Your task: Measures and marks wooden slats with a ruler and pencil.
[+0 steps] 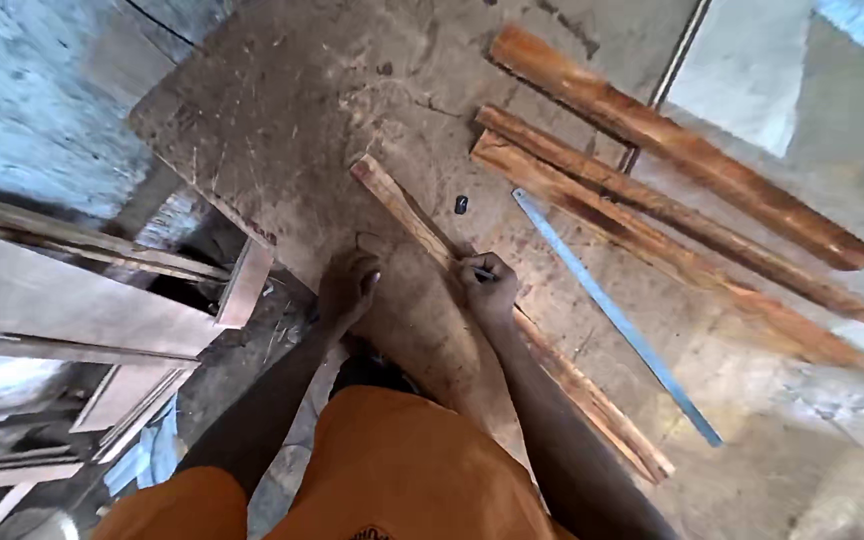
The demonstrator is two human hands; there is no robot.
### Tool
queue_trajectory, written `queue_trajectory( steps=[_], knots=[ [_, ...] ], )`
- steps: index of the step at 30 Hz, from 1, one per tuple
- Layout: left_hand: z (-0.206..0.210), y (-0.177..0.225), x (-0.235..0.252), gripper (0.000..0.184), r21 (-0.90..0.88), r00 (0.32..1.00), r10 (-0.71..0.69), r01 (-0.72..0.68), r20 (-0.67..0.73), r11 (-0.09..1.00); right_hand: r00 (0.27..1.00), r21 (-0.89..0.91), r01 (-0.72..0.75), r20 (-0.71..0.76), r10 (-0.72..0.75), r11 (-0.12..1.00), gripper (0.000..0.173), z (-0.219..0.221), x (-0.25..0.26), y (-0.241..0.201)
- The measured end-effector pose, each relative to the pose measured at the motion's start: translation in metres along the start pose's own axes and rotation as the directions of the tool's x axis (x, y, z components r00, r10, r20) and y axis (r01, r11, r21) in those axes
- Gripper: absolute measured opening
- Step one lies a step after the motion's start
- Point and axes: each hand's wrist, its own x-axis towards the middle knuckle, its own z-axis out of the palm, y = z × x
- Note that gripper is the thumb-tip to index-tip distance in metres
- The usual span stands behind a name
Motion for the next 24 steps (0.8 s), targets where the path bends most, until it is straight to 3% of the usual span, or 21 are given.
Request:
queue_trajectory(
  steps=[12,24],
  knots=[
    [0.004,0.001,-0.001,0.032,-0.002,0.997,0.062,-0.062,-0.036,0.998,0.997,0.010,-0.041,-0.064,0.042,0.999,0.009,-0.046,-0.047,0.028],
    [0.009,0.019,-0.009,0.036,0.020,0.997,-0.027,0.029,-0.076,0.999,0.984,0.007,-0.121,-0.133,0.121,0.993,0.006,-0.097,-0.098,0.055]
  ],
)
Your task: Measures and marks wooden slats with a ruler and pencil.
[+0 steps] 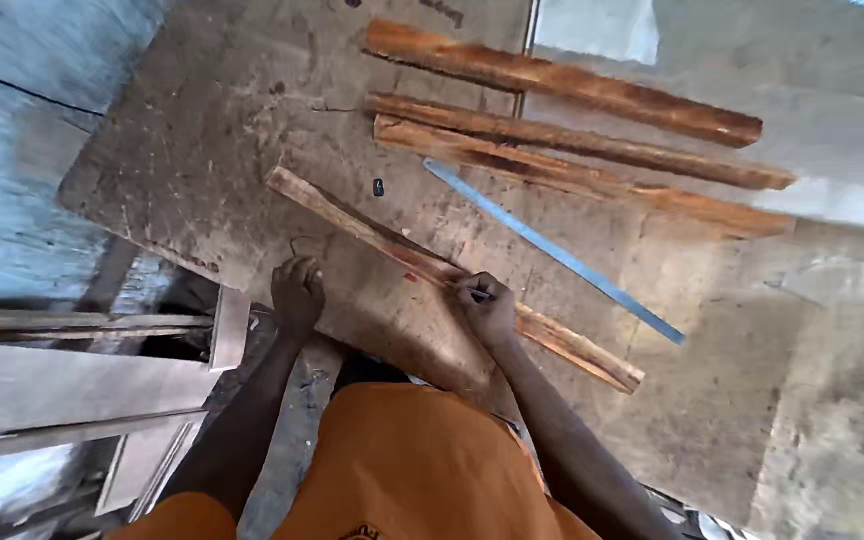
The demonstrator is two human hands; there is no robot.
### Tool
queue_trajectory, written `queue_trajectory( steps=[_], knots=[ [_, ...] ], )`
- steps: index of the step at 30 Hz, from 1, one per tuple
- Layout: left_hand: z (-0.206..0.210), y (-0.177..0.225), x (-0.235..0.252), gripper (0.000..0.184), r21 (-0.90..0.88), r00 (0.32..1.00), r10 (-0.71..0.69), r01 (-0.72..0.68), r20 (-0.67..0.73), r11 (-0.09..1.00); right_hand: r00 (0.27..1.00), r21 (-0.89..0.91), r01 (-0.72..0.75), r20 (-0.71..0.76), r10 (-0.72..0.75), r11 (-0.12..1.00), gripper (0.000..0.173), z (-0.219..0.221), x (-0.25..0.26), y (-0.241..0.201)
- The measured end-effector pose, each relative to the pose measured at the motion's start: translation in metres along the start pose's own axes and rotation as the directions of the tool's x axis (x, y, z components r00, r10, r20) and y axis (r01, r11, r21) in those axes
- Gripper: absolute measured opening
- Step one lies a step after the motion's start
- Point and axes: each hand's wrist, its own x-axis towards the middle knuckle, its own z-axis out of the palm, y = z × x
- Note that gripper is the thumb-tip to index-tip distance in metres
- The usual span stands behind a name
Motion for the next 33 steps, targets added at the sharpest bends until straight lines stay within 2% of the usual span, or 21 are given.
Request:
queue_trajectory(
  steps=[7,11,15,18,23,33],
  knots=[
    [0.011,0.016,-0.013,0.042,0.046,0.998,-0.050,0.051,-0.043,0.998,0.997,0.014,-0.063,-0.048,0.063,0.998,0.007,-0.037,-0.023,0.022],
    [0.018,0.026,-0.019,0.048,0.065,0.995,-0.070,0.074,-0.072,0.995,0.996,0.009,-0.045,-0.079,0.046,0.999,0.007,-0.061,-0.038,0.038],
    [0.023,0.034,-0.023,0.055,0.094,0.994,-0.102,0.105,-0.038,0.990,0.986,-0.026,-0.077,-0.147,0.073,0.997,0.010,-0.086,-0.053,0.051],
    [0.025,0.040,-0.024,0.055,0.124,0.992,-0.117,0.122,-0.046,0.985,0.986,-0.015,-0.102,-0.135,0.099,0.995,0.007,-0.101,-0.064,0.056],
    [0.026,0.049,-0.024,0.054,0.176,0.987,-0.156,0.158,-0.026,0.972,0.972,0.004,-0.130,-0.194,0.129,0.991,0.006,-0.125,-0.084,0.072],
    [0.042,0.038,-0.027,0.060,0.218,0.992,-0.123,0.128,-0.040,0.968,0.935,0.028,-0.168,-0.311,0.168,0.985,0.007,-0.163,-0.116,0.097]
  ],
)
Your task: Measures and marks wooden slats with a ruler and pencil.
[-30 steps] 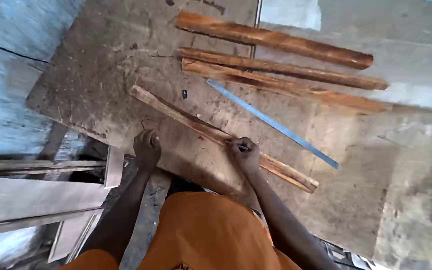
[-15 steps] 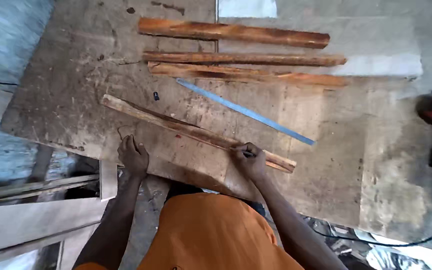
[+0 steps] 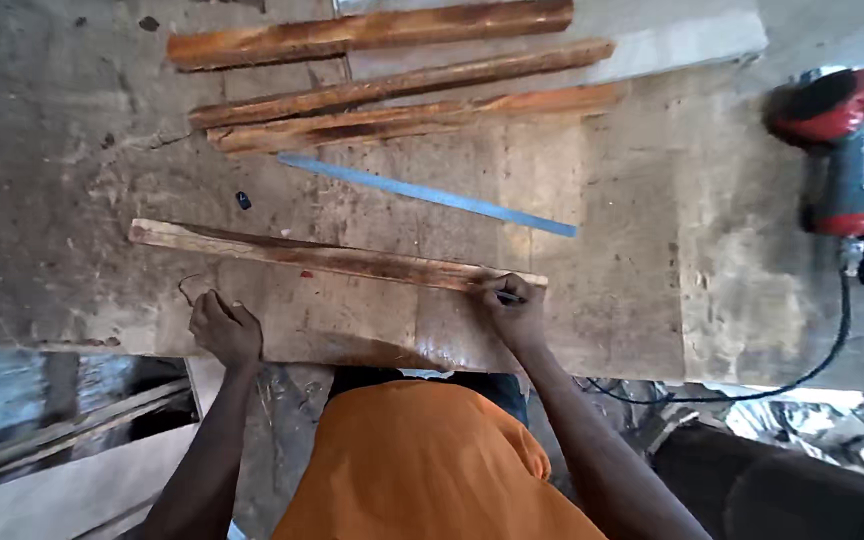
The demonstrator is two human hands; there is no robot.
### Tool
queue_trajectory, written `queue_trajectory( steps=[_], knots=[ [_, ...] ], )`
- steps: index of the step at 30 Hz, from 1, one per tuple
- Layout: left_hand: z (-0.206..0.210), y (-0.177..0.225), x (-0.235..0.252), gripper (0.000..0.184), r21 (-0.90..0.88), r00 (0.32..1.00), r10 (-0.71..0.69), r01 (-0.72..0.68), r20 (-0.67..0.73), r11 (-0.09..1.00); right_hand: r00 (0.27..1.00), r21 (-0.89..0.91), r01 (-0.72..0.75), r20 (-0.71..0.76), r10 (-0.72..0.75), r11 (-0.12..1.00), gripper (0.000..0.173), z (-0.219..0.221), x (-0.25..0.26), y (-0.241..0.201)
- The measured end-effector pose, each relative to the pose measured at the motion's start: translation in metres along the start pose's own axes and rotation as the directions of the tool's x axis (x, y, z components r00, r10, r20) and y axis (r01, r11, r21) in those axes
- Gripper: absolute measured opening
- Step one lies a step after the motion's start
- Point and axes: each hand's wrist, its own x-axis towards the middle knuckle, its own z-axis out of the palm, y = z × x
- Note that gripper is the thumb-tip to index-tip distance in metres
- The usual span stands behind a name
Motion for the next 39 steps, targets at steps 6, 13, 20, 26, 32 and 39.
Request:
queue_trajectory(
  steps=[6,13,20,26,32,39],
  knots=[
    [0.000,0.007,-0.002,0.063,-0.010,1.000,0.024,-0.024,0.008,1.000,0.997,0.021,-0.014,-0.079,0.015,1.000,0.009,-0.021,-0.006,0.018],
    [-0.004,0.057,-0.026,0.070,-0.163,0.946,0.306,-0.286,0.108,0.944,0.985,-0.012,-0.089,-0.148,0.087,0.996,0.007,-0.053,-0.011,0.028],
    [-0.016,0.139,-0.012,0.070,-0.257,0.794,0.585,-0.537,0.168,0.803,0.974,-0.051,-0.147,-0.180,0.135,0.988,0.008,-0.076,-0.014,0.039],
    [-0.018,0.177,0.015,0.072,-0.286,0.608,0.718,-0.660,0.340,0.694,0.940,-0.208,-0.301,-0.231,0.253,0.931,0.016,-0.095,-0.019,0.033],
    [-0.013,0.191,0.033,0.055,-0.239,0.489,0.724,-0.723,0.487,0.649,0.834,-0.030,-0.356,-0.461,0.304,0.934,0.025,-0.097,-0.045,0.040],
    [-0.013,0.187,0.025,0.055,-0.246,0.516,0.729,-0.713,0.450,0.656,0.726,0.157,-0.193,-0.642,0.249,0.969,0.022,-0.033,-0.076,0.021]
  ],
)
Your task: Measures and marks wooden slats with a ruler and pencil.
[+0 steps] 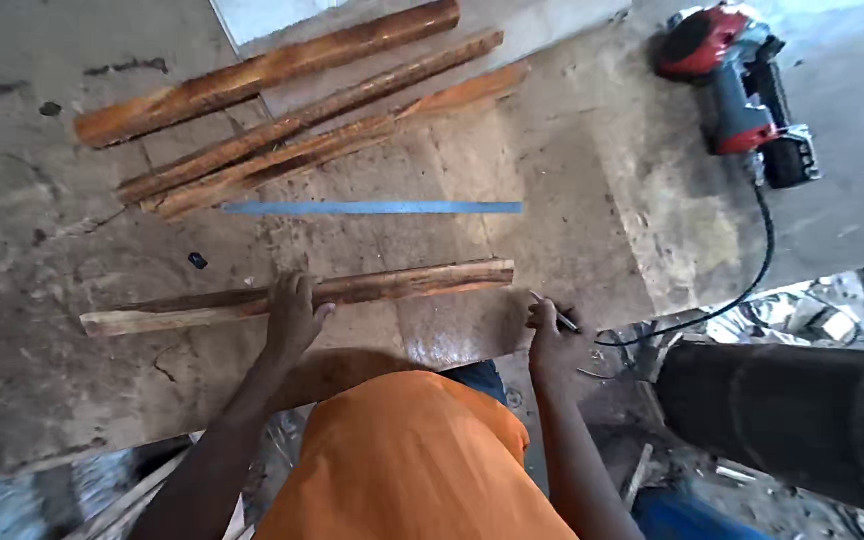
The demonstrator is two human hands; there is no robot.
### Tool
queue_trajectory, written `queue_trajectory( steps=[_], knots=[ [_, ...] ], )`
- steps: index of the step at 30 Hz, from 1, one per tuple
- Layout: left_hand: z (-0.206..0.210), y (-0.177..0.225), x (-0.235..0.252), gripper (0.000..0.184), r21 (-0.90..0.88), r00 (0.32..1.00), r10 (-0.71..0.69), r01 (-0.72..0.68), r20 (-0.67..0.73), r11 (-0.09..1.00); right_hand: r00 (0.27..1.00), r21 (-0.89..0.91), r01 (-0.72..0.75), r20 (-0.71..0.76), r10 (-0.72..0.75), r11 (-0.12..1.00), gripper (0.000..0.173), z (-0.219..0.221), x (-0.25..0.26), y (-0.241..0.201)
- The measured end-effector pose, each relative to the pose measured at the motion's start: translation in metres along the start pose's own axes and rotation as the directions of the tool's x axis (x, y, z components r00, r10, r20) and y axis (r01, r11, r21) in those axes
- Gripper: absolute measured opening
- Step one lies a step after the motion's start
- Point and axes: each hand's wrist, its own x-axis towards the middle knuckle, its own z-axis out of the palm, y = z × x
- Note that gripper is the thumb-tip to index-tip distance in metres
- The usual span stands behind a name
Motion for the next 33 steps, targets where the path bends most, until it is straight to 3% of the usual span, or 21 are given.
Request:
queue_trajectory(
  steps=[2,5,8,10,13,19,25,28,33],
  knots=[
    [0.003,-0.001,-0.011,0.054,0.035,0.999,0.040,-0.040,-0.007,0.999,1.000,0.096,-0.004,-0.024,0.006,0.995,0.025,0.007,-0.015,-0.003],
    [0.013,-0.007,-0.027,0.038,0.048,0.987,0.161,-0.159,-0.027,0.986,0.998,0.155,0.015,-0.063,-0.005,0.988,0.031,0.010,-0.032,0.001],
    [0.023,-0.010,-0.044,0.037,0.084,0.943,0.308,-0.299,-0.126,0.950,0.997,0.148,0.015,-0.076,-0.004,0.989,0.031,0.005,-0.039,-0.001],
    [0.025,-0.012,-0.053,0.044,0.100,0.934,0.340,-0.330,-0.108,0.939,0.998,0.112,0.019,-0.061,-0.013,0.994,0.032,0.000,-0.040,-0.004],
    [0.030,-0.013,-0.066,0.038,0.073,0.927,0.363,-0.357,-0.098,0.931,0.999,0.064,0.035,-0.018,-0.033,0.997,0.032,-0.011,-0.038,-0.011],
    [0.040,-0.013,-0.065,0.050,0.048,0.965,0.241,-0.237,-0.104,0.970,0.999,0.036,0.047,0.002,-0.047,0.998,0.027,-0.024,-0.038,-0.022],
    [0.009,-0.018,-0.046,0.046,-0.031,0.965,0.255,-0.253,0.062,0.967,0.995,0.030,0.049,0.082,-0.051,0.998,0.028,-0.008,-0.045,-0.023],
    [-0.004,-0.022,-0.033,0.048,-0.083,0.958,0.276,-0.270,0.073,0.959,0.983,0.026,0.072,0.165,-0.075,0.997,0.031,0.005,-0.048,-0.028],
    [-0.013,-0.014,-0.020,0.038,-0.050,0.975,0.191,-0.186,0.114,0.981,0.964,0.038,0.108,0.238,-0.114,0.993,0.032,0.020,-0.041,-0.033]
  ],
)
